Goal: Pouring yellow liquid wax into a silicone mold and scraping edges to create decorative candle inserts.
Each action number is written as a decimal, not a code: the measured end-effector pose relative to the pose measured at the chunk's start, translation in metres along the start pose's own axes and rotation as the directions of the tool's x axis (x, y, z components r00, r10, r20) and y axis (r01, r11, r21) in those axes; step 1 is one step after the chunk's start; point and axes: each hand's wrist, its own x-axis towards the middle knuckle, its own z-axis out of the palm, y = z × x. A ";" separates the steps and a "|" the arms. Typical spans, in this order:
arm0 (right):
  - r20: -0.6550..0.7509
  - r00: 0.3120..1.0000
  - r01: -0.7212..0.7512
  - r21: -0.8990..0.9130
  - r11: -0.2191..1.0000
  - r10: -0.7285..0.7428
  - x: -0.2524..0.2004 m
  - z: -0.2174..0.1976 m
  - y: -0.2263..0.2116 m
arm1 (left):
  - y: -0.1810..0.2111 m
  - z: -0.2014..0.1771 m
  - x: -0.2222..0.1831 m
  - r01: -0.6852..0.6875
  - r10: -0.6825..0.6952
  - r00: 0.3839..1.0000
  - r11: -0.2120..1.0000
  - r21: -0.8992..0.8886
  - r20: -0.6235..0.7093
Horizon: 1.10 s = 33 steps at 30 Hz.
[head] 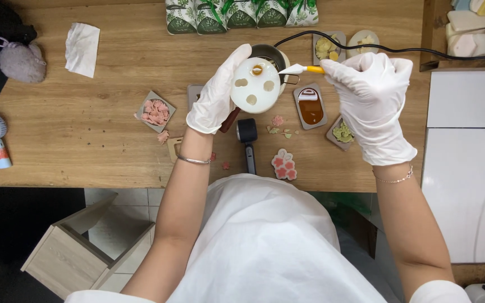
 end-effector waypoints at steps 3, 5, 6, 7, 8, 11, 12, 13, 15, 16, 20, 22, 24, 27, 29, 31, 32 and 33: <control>0.003 0.999 0.034 0.000 0.999 -0.034 0.007 0.002 -0.001 | 0.007 0.012 0.006 0.099 -0.101 0.992 0.995 -0.034 -0.079; 0.017 0.999 0.047 -0.010 0.999 -0.047 0.010 0.004 -0.001 | 0.011 0.018 0.005 0.103 -0.103 0.991 0.995 -0.004 -0.083; 0.027 0.998 0.057 -0.020 0.998 -0.056 0.012 0.005 0.000 | 0.013 0.021 0.005 0.108 -0.105 0.991 0.994 0.029 -0.085; 0.029 0.998 0.058 -0.021 0.998 -0.057 0.012 0.006 0.000 | 0.011 0.019 0.003 0.107 -0.105 0.991 0.994 0.026 -0.085; 0.039 0.997 0.066 -0.033 0.997 -0.065 0.013 0.006 0.001 | 0.009 0.016 0.002 0.043 -0.039 0.998 0.994 0.100 -0.041; 0.058 0.996 0.078 -0.049 0.996 -0.075 0.017 0.008 0.001 | 0.006 0.013 -0.001 -0.048 0.045 0.999 0.978 0.202 0.019; 0.066 0.995 0.080 -0.053 0.995 -0.076 0.018 0.008 0.001 | 0.006 0.013 -0.002 -0.070 0.064 0.997 0.969 0.235 0.031; 0.067 0.995 0.081 -0.053 0.995 -0.077 0.018 0.008 0.001 | 0.006 0.013 -0.001 -0.070 0.065 0.997 0.970 0.234 0.030; 0.076 0.994 0.077 -0.052 0.996 -0.073 0.019 0.008 0.000 | 0.006 0.013 0.002 0.017 -0.015 1.000 0.993 0.114 -0.019; 0.078 0.994 0.077 -0.052 0.996 -0.073 0.020 0.009 0.000 | 0.008 0.015 0.002 0.018 -0.016 1.000 0.993 0.113 -0.020; 0.071 0.995 0.077 -0.056 0.995 -0.073 0.023 0.008 -0.003 | 0.005 0.011 0.002 0.033 -0.028 0.999 0.994 0.102 -0.046; 0.071 0.995 0.076 -0.058 0.995 -0.072 0.024 0.008 -0.004 | 0.003 0.009 0.002 -0.016 0.018 1.000 0.992 0.128 -0.012; 0.078 0.996 0.055 -0.045 0.997 -0.051 0.025 0.009 -0.005 | 0.005 0.013 0.003 0.025 -0.022 0.999 0.997 0.078 -0.040; 0.076 0.996 0.039 -0.041 0.998 -0.036 0.027 0.010 -0.008 | 0.002 0.008 -0.001 -0.083 0.083 0.996 0.968 0.236 0.012; 0.075 0.997 0.033 -0.037 0.999 -0.031 0.028 0.012 -0.008 | 0.001 0.007 0.001 -0.075 0.077 0.997 0.970 0.232 0.003; 0.073 0.997 0.025 -0.032 0.999 -0.023 0.027 0.014 -0.009 | 0.000 0.005 0.002 -0.066 0.069 0.998 0.971 0.231 -0.005; 0.061 0.998 0.020 -0.018 1.000 -0.019 0.027 0.015 -0.009 | 0.000 0.005 0.002 -0.056 0.058 0.998 0.977 0.205 -0.006; 0.048 0.999 0.016 -0.005 1.000 -0.016 0.026 0.017 -0.008 | 0.000 0.004 0.003 -0.046 0.048 0.999 0.983 0.178 -0.008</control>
